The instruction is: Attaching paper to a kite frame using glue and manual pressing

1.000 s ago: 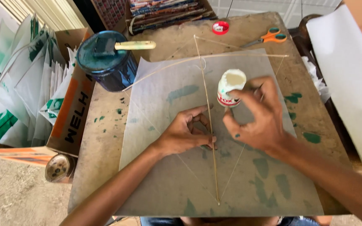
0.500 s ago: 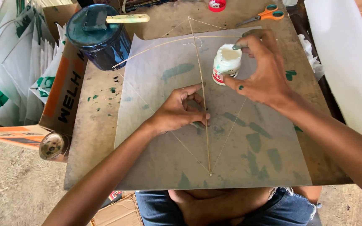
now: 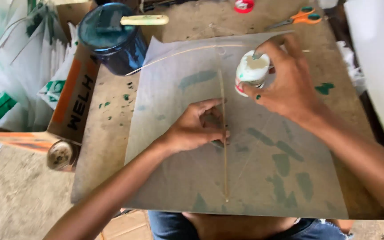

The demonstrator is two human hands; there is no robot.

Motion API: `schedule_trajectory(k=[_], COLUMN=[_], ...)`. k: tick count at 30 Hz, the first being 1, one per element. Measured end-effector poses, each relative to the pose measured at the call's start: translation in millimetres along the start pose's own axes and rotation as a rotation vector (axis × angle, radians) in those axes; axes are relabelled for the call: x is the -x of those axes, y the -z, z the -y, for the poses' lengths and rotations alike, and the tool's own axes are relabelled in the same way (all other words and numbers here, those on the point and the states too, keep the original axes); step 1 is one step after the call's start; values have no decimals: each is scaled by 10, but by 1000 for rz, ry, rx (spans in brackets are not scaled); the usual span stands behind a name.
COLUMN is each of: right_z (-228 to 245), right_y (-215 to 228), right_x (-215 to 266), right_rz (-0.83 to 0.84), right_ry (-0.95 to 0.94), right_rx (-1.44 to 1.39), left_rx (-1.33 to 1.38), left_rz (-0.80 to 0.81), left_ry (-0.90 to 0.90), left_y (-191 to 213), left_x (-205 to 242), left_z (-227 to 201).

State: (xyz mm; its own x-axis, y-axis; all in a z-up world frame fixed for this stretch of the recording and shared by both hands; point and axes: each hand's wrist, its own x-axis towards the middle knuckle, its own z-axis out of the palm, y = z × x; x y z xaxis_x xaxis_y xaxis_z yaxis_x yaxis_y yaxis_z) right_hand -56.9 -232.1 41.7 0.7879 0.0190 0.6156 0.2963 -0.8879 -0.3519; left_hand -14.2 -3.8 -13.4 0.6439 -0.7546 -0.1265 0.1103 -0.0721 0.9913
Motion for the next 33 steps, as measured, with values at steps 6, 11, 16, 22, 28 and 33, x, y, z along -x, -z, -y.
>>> schedule_trajectory(k=[6, 11, 16, 22, 28, 33], right_z=[-70, -97, -30, -72, -40, -52], right_y=[-40, 5, 64, 56, 65, 45], right_x=[-113, -220, -278, -297, -292, -301], right_rz=[34, 150, 283, 345, 354, 385], right_ry=[7, -89, -203, -251, -211, -188], right_rx=[57, 22, 14, 25, 8, 7], left_rx=[-49, 0, 26, 25, -18, 46], left_rz=[12, 3, 13, 23, 19, 67], left_ry=[23, 52, 80, 62, 90, 25], left_y=[-126, -126, -104, -176, -226, -195], left_x=[19, 37, 38, 11, 21, -35], left_z=[-146, -149, -180, -168, -176, -64])
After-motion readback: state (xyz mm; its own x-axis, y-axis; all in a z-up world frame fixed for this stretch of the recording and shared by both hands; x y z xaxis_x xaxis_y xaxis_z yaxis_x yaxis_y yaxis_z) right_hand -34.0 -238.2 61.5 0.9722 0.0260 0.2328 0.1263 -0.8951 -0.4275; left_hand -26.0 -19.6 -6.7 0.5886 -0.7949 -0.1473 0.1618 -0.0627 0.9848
